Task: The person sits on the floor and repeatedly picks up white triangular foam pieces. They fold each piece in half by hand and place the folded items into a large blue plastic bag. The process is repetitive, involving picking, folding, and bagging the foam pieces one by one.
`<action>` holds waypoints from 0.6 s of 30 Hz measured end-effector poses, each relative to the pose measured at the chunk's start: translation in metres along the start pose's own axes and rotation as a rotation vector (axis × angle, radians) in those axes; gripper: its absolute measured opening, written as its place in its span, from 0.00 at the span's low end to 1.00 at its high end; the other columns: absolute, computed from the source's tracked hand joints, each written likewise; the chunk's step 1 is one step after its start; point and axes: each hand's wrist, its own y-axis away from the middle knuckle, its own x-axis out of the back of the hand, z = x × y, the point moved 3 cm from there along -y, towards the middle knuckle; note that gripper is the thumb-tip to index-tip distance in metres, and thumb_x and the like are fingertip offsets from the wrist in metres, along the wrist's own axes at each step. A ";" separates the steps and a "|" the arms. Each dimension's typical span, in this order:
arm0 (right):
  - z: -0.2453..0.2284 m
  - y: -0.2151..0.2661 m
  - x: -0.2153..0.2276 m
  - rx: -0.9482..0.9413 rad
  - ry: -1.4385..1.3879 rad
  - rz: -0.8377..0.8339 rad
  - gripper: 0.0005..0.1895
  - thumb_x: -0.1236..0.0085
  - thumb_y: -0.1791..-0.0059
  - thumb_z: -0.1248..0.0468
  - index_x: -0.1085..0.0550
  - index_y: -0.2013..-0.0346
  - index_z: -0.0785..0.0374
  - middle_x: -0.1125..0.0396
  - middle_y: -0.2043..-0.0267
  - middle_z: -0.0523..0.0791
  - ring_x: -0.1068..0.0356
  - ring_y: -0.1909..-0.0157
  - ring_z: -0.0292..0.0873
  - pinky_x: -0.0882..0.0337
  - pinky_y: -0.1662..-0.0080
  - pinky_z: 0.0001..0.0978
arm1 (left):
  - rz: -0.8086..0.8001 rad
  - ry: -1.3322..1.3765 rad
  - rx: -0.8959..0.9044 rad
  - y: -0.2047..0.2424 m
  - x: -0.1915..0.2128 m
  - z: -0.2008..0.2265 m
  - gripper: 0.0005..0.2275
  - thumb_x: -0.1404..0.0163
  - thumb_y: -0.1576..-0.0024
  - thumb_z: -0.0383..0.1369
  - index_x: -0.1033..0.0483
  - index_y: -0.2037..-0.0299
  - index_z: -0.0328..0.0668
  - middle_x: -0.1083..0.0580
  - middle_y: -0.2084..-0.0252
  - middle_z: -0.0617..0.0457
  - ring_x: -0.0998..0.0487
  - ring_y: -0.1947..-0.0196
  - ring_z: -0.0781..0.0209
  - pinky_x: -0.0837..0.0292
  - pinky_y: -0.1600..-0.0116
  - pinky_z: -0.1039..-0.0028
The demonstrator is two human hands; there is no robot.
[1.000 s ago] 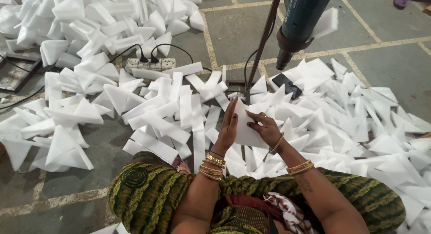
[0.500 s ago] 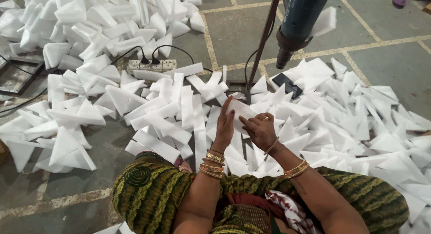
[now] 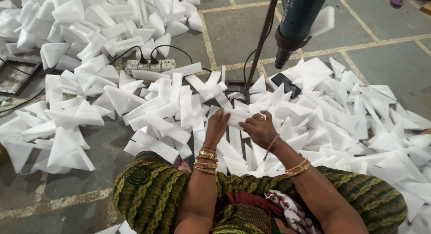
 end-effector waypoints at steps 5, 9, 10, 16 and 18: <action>0.000 -0.030 0.098 -0.033 -0.250 0.266 0.12 0.36 0.52 0.64 0.23 0.54 0.58 0.25 0.61 0.45 0.27 0.57 0.46 0.29 0.52 0.38 | -0.023 -0.297 -0.227 -0.043 -0.010 -0.091 0.18 0.45 0.38 0.38 0.23 0.45 0.32 0.22 0.52 0.39 0.20 0.59 0.49 0.25 0.55 0.64; -0.055 -0.016 0.200 0.104 -0.530 0.281 0.11 0.46 0.47 0.59 0.24 0.56 0.62 0.26 0.63 0.42 0.25 0.59 0.43 0.24 0.54 0.34 | -0.408 -0.365 0.150 -0.049 -0.022 -0.133 0.20 0.45 0.40 0.35 0.34 0.40 0.37 0.23 0.49 0.39 0.22 0.56 0.47 0.26 0.51 0.61; -0.072 -0.012 0.219 0.283 -0.508 0.204 0.06 0.44 0.44 0.60 0.23 0.58 0.58 0.25 0.61 0.43 0.25 0.58 0.43 0.24 0.50 0.38 | -0.354 -0.282 0.150 -0.053 -0.016 -0.133 0.22 0.46 0.39 0.34 0.39 0.37 0.40 0.24 0.48 0.40 0.23 0.55 0.48 0.26 0.50 0.61; -0.116 0.027 0.275 0.047 -0.896 0.074 0.08 0.41 0.47 0.63 0.22 0.68 0.65 0.22 0.60 0.46 0.20 0.59 0.41 0.26 0.45 0.54 | 0.249 0.748 -0.343 -0.074 0.083 -0.035 0.36 0.57 0.32 0.34 0.70 0.20 0.48 0.30 0.35 0.45 0.27 0.40 0.56 0.30 0.35 0.66; -0.107 0.019 0.276 0.227 -1.009 -0.048 0.11 0.47 0.45 0.66 0.22 0.64 0.72 0.25 0.58 0.52 0.21 0.56 0.48 0.28 0.44 0.58 | 0.258 0.842 -0.316 -0.069 0.098 0.004 0.34 0.56 0.35 0.34 0.65 0.22 0.52 0.31 0.35 0.51 0.28 0.37 0.59 0.33 0.35 0.64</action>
